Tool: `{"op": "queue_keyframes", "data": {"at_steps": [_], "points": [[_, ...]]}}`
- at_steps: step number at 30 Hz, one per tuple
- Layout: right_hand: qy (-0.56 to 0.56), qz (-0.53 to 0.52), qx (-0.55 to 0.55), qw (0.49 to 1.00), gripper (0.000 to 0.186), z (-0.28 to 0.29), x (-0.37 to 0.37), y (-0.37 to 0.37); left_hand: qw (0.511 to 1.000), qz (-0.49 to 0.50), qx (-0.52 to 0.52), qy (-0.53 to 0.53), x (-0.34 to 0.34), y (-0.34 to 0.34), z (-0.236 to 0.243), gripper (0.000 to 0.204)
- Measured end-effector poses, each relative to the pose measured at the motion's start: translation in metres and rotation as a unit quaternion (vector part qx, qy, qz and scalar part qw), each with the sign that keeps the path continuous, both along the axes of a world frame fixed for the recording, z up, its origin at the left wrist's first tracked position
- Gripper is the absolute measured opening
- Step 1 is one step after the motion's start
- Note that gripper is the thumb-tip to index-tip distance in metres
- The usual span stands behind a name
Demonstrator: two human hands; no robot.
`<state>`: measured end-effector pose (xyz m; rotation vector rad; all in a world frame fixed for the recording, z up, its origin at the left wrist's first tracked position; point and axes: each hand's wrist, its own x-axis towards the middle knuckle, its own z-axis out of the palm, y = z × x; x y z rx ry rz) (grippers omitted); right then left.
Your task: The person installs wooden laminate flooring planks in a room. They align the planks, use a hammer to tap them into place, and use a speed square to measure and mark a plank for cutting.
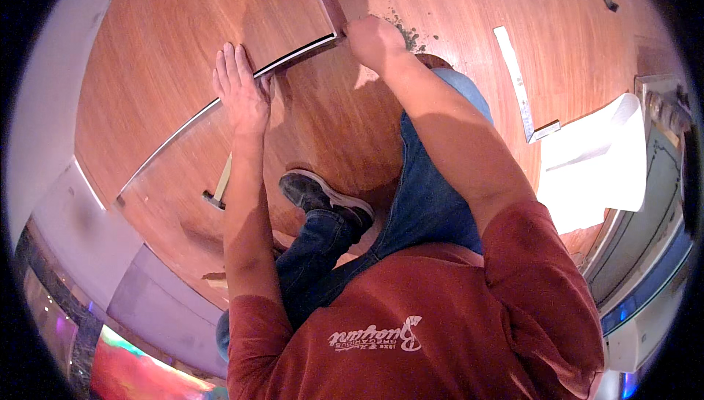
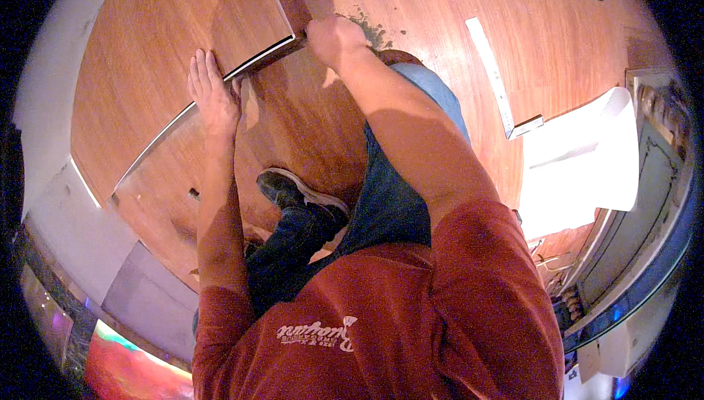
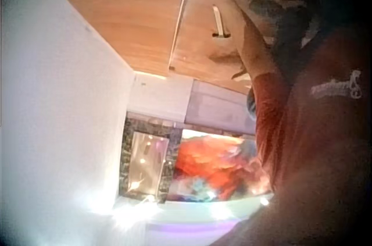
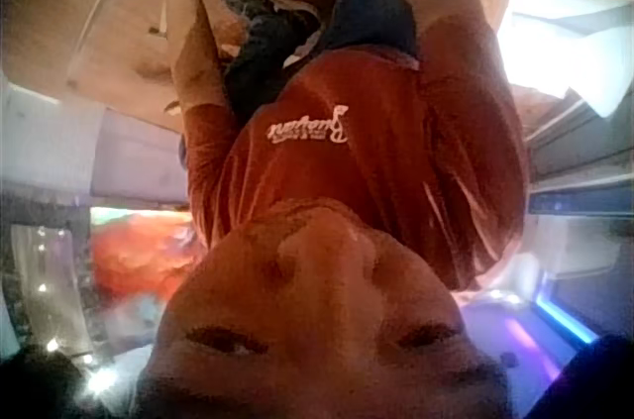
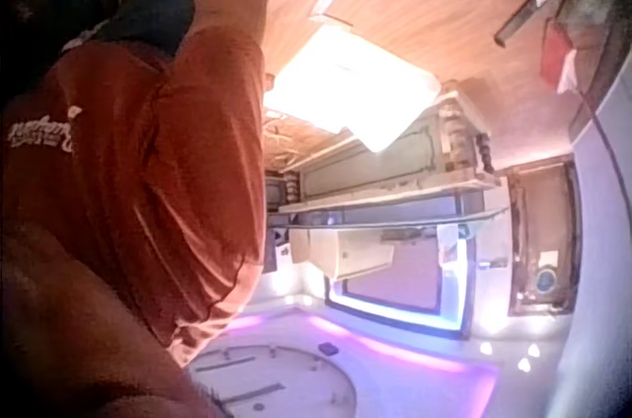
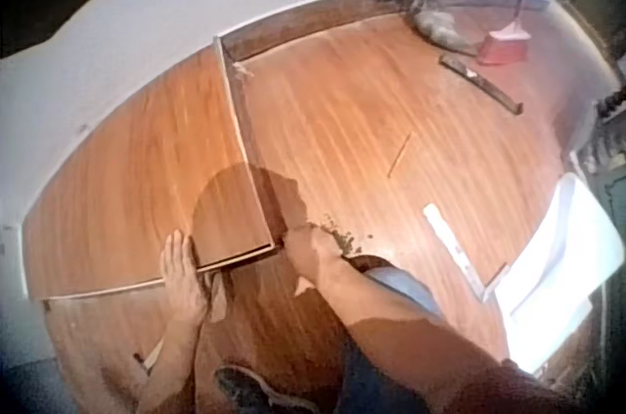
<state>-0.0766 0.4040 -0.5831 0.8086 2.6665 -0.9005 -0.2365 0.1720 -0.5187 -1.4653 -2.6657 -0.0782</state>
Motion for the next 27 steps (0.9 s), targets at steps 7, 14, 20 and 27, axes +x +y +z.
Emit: {"op": "queue_keyframes", "data": {"at_steps": [7, 14, 20, 27], "points": [[0.001, 0.006, -0.01, 1.0, 0.04, 0.015, -0.001, 0.003, 1.0, 0.011, -0.018, 0.008, -0.001, 0.002, -0.002, 0.085], [-0.057, 0.019, -0.015, 0.998, 0.052, 0.035, -0.001, 0.005, 1.0, 0.006, 0.001, -0.019, -0.001, 0.0, -0.002, 0.08], [-0.022, -0.002, -0.012, 1.0, 0.04, 0.042, 0.0, -0.001, 0.998, 0.028, -0.056, -0.008, 0.0, -0.003, -0.001, 0.078], [0.079, -0.04, 0.052, 0.995, 0.052, 0.071, -0.001, -0.015, 0.999, 0.013, 0.024, -0.016, -0.009, -0.009, -0.013, 0.083]]}}
